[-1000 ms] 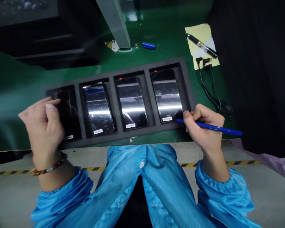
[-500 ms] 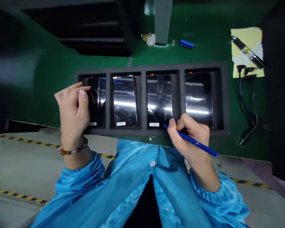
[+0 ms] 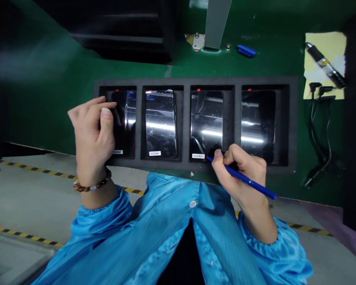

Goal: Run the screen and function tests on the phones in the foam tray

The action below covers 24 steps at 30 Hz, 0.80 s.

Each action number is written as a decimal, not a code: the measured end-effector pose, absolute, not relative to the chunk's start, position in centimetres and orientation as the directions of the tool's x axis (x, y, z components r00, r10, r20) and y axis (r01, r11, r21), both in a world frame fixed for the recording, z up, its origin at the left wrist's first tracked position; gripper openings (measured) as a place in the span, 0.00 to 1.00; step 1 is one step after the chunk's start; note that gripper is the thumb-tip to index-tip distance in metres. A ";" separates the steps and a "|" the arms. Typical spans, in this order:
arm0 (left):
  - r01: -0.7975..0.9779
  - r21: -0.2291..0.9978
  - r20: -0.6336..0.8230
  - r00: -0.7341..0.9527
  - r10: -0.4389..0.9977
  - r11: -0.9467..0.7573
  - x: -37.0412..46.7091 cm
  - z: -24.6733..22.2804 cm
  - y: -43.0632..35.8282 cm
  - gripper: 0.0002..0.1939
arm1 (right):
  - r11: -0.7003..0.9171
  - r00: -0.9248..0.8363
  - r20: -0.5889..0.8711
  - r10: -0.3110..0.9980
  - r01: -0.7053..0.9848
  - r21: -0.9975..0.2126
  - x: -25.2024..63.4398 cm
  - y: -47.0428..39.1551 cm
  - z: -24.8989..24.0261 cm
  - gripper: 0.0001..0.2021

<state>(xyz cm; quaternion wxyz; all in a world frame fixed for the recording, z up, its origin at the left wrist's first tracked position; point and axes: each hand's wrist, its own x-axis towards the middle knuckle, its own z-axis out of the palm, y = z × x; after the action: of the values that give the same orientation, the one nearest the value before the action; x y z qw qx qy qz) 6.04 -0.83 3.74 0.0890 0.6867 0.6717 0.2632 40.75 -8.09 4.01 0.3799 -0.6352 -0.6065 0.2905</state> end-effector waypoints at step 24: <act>0.853 0.520 0.274 -0.119 0.954 -0.043 5.5 3.8 -0.9 0.20 | -0.003 0.155 0.070 0.985 0.426 -0.905 41.0 -7.9 3.8 0.24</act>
<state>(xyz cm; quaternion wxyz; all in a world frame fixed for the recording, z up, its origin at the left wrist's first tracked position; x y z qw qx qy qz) 5.46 -0.91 3.84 0.0851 0.6583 0.6864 0.2969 40.98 -7.90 3.83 0.4277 -0.6281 -0.5619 0.3268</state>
